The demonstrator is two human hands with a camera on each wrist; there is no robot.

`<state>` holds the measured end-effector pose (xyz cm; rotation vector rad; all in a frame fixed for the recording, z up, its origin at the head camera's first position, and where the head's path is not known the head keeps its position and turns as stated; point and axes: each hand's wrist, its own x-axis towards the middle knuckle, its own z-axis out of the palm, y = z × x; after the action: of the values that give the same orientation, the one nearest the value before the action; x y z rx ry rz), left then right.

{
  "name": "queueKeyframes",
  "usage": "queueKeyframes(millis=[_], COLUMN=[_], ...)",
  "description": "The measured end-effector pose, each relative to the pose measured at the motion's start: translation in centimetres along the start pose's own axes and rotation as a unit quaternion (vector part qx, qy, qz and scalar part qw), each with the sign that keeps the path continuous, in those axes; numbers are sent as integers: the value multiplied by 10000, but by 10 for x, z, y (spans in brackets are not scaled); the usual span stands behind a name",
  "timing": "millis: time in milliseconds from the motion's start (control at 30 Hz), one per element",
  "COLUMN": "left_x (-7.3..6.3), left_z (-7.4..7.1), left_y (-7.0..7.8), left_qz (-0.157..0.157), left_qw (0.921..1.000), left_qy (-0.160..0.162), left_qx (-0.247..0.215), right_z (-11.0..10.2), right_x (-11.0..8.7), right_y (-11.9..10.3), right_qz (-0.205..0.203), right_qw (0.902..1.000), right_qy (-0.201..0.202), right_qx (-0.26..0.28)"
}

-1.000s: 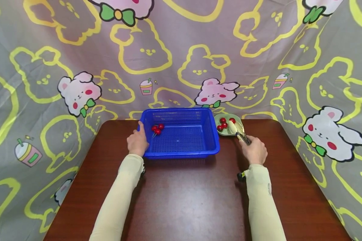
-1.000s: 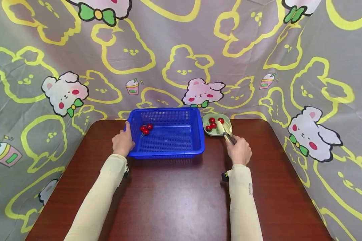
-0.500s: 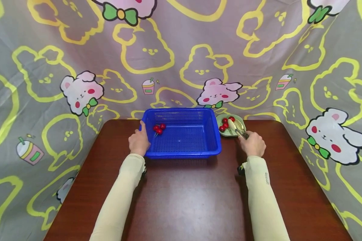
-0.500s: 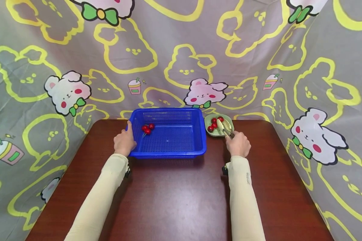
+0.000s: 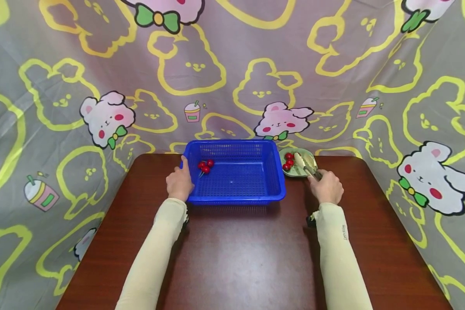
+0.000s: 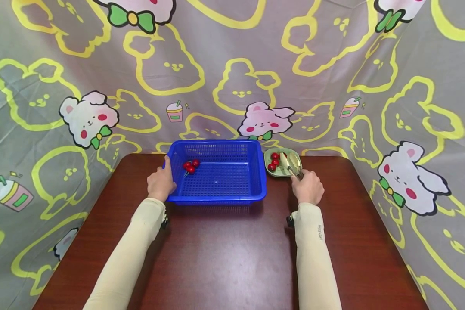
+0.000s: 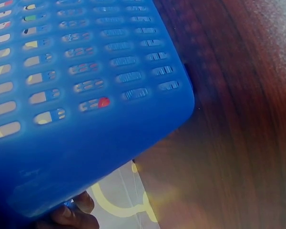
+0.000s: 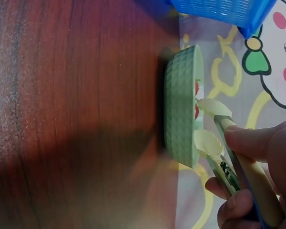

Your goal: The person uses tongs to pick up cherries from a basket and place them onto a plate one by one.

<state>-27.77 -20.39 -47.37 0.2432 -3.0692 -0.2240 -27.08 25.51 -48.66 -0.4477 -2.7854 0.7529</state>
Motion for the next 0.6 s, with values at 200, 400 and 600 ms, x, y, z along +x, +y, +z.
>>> queueKeyframes(millis=[200,400,600], left_x=[-1,-1,-1], left_z=[-1,-1,1], left_y=[0,0,0], left_qz=[-20,-7,7], left_qw=[10000,10000,10000], left_qy=[-23,36,64], left_qx=[-23,23,31], right_z=[-8,-21,-30], right_x=[-3,-6,-12], right_y=[-5,-19,-31], right_qz=[6,-115,-35], right_qw=[9993,9881,9585], right_qy=[152,-331,-1064], right_qx=[338,1499,2645])
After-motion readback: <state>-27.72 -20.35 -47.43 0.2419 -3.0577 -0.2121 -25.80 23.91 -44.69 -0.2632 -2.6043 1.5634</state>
